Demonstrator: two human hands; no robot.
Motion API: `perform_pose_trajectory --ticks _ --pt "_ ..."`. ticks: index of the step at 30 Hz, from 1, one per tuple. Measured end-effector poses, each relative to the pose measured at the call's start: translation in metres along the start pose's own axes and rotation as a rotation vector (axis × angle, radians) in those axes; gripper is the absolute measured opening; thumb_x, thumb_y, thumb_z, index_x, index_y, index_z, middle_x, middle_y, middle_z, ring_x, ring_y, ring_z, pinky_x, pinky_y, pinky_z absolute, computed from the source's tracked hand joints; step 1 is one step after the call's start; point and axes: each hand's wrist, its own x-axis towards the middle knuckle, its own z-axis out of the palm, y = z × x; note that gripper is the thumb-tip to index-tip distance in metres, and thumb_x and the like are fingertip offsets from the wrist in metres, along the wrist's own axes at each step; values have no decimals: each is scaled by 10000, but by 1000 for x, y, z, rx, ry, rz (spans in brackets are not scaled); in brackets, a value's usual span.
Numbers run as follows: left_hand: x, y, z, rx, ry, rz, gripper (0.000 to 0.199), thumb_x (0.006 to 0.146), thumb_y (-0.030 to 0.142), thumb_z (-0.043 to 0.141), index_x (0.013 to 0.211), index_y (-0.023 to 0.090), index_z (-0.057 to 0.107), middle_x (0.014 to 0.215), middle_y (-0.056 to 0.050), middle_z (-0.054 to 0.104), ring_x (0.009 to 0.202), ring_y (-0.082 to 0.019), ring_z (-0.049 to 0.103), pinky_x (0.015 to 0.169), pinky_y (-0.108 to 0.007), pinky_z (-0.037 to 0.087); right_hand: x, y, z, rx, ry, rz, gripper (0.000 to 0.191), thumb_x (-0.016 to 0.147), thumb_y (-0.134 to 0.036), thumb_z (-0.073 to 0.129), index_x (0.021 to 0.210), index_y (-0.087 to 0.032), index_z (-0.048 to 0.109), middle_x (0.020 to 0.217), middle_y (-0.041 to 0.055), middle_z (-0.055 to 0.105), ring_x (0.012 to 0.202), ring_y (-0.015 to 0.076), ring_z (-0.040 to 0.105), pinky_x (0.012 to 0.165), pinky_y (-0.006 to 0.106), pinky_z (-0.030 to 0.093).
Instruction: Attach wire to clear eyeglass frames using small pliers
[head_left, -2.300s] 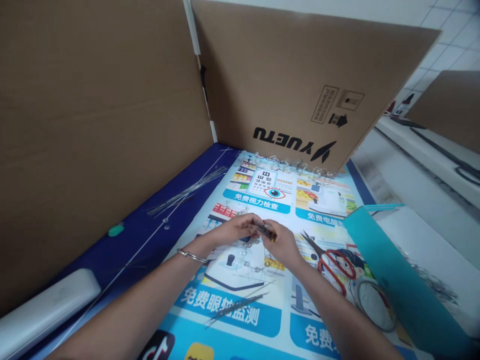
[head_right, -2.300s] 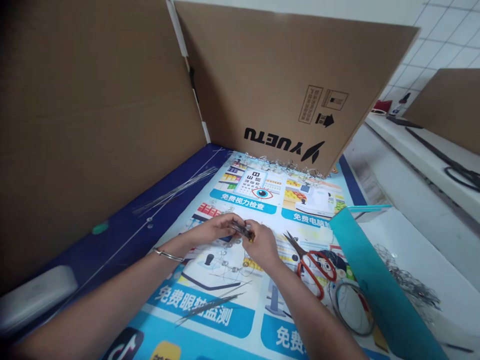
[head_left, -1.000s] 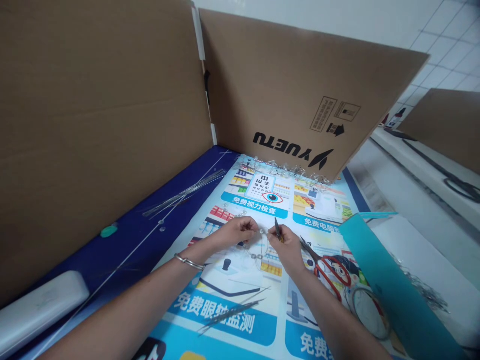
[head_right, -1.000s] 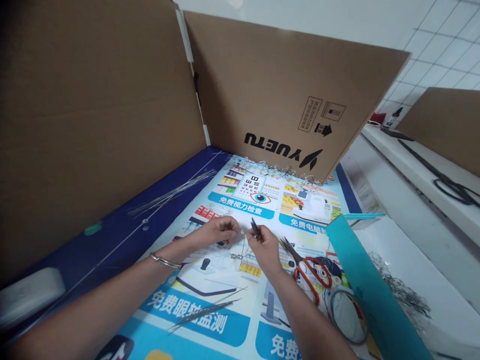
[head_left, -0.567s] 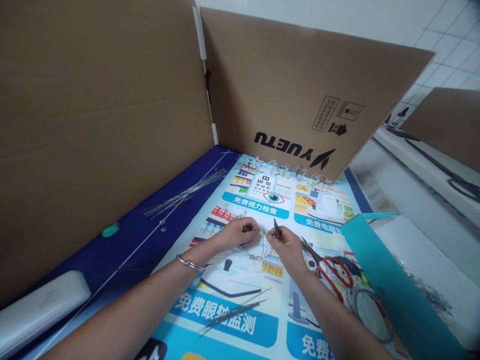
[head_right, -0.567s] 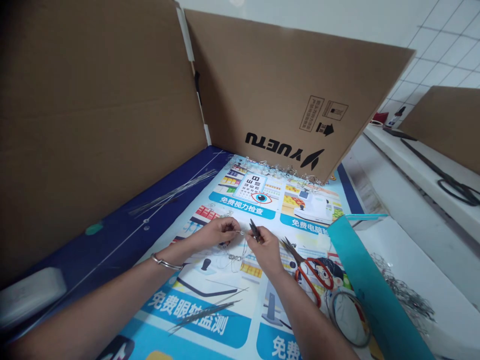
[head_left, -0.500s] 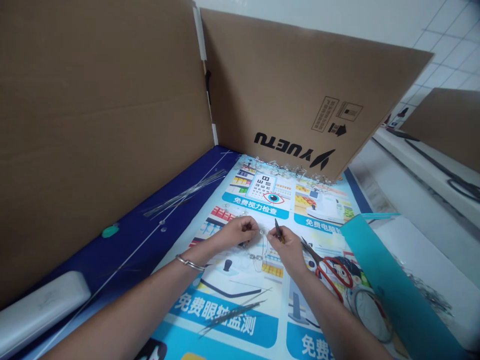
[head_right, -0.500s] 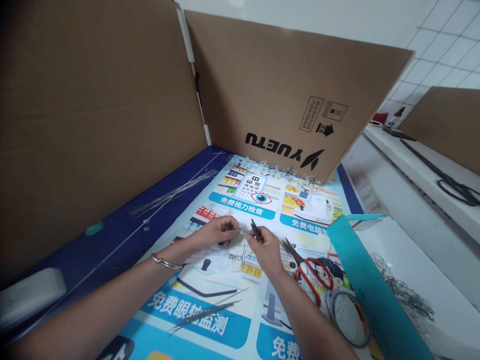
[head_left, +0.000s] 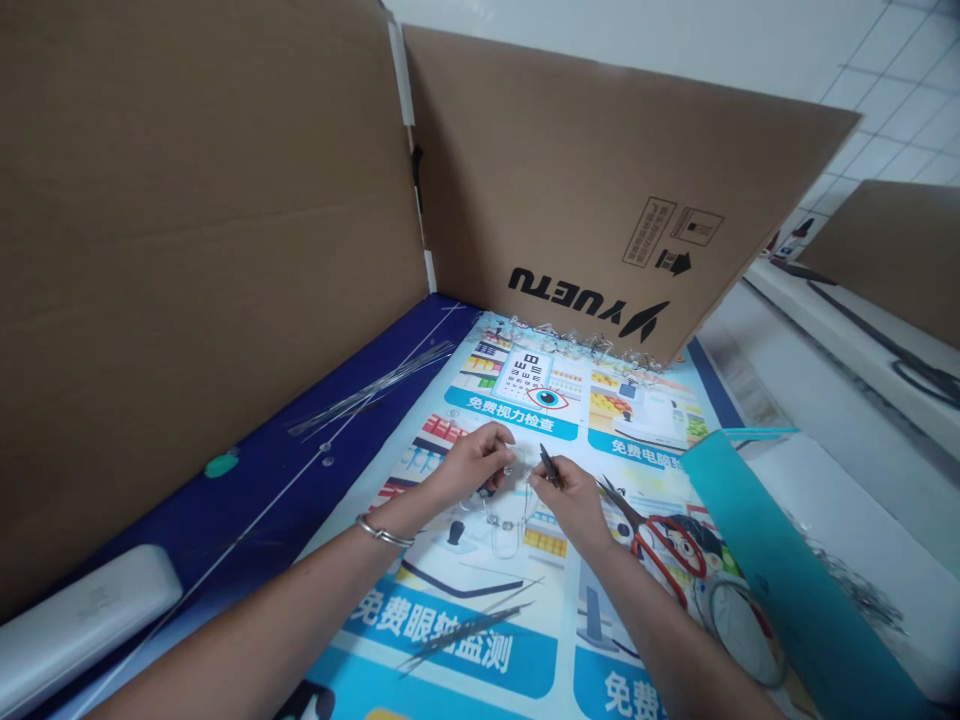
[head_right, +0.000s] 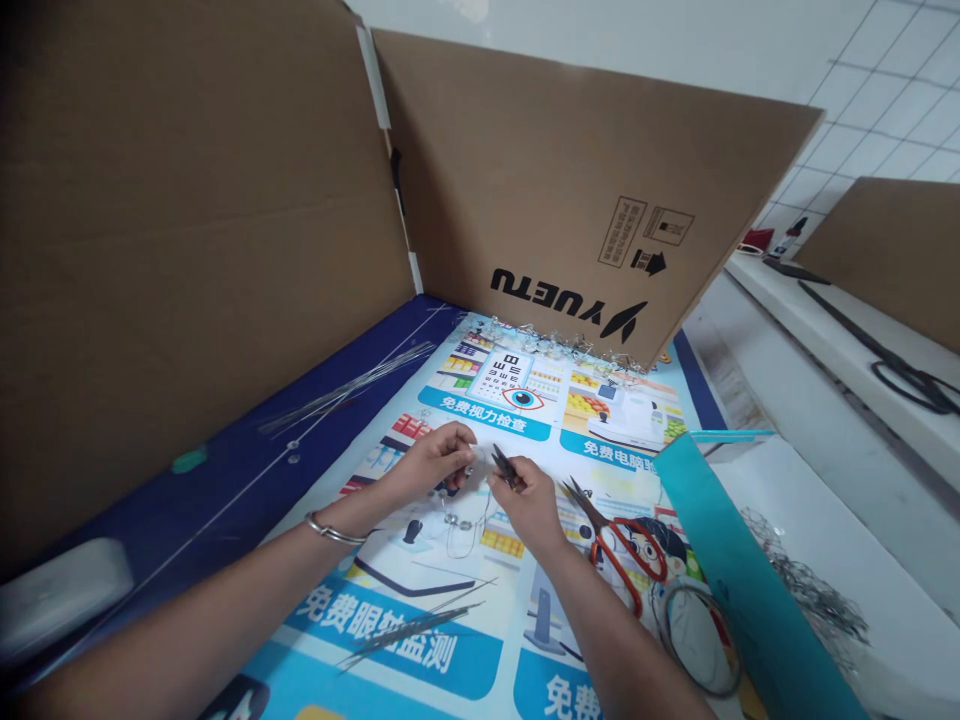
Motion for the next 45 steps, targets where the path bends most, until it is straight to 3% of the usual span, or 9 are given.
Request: perform_pose_trajectory --ticks 3,8,14,23,31,34,38,45 --pt "-1 -2 2 58 43 40 169 770 310 538 871 199 461 598 57 505 453 -75 519 410 -168 412 0 0 0 14 -6 13 157 709 -329 559 736 -174 563 606 -34 482 554 96 414 519 203 347" --pt "-1 -1 2 202 -34 88 87 798 258 489 805 175 513 595 34 514 480 -76 516 436 -166 394 0 -1 -1 25 -4 19 160 708 -328 568 744 -172 567 609 -35 490 554 95 413 524 205 347" --pt "-3 4 0 287 -70 136 144 813 235 455 870 164 567 679 5 557 505 -77 508 478 -185 394 2 3 -1 44 -12 24 157 710 -317 576 740 -163 567 602 -36 481 552 89 400 515 199 335" --pt "-2 10 -1 472 -76 422 115 779 155 520 828 172 623 834 -39 582 831 -145 531 762 -271 424 2 8 -2 -11 -27 5 187 725 -344 572 749 -159 557 607 -42 469 559 86 395 519 195 327" --pt "-1 9 -2 504 -26 455 95 780 151 539 787 176 630 871 -40 511 882 -146 502 799 -288 422 1 10 -5 -154 -75 -80 223 781 -379 516 778 -162 571 632 -30 486 581 94 418 537 198 332" --pt "2 6 -6 485 -37 430 88 788 161 534 774 168 621 832 -32 508 851 -138 510 784 -285 431 5 11 -12 -284 -63 -128 238 824 -376 454 810 -172 576 670 -19 507 607 101 441 564 201 339" --pt "6 -2 -9 495 -11 402 101 792 170 527 790 176 628 913 -42 500 876 -137 513 777 -281 444 11 12 -24 -677 -57 -207 185 814 -320 472 763 -181 584 722 7 544 732 132 480 662 223 331" --pt "9 1 -17 884 99 535 123 769 173 554 749 218 667 900 -41 464 917 -183 445 831 -352 362 12 10 -27 -1112 -131 -229 113 795 -280 495 793 -211 583 758 16 574 774 151 471 677 254 273"
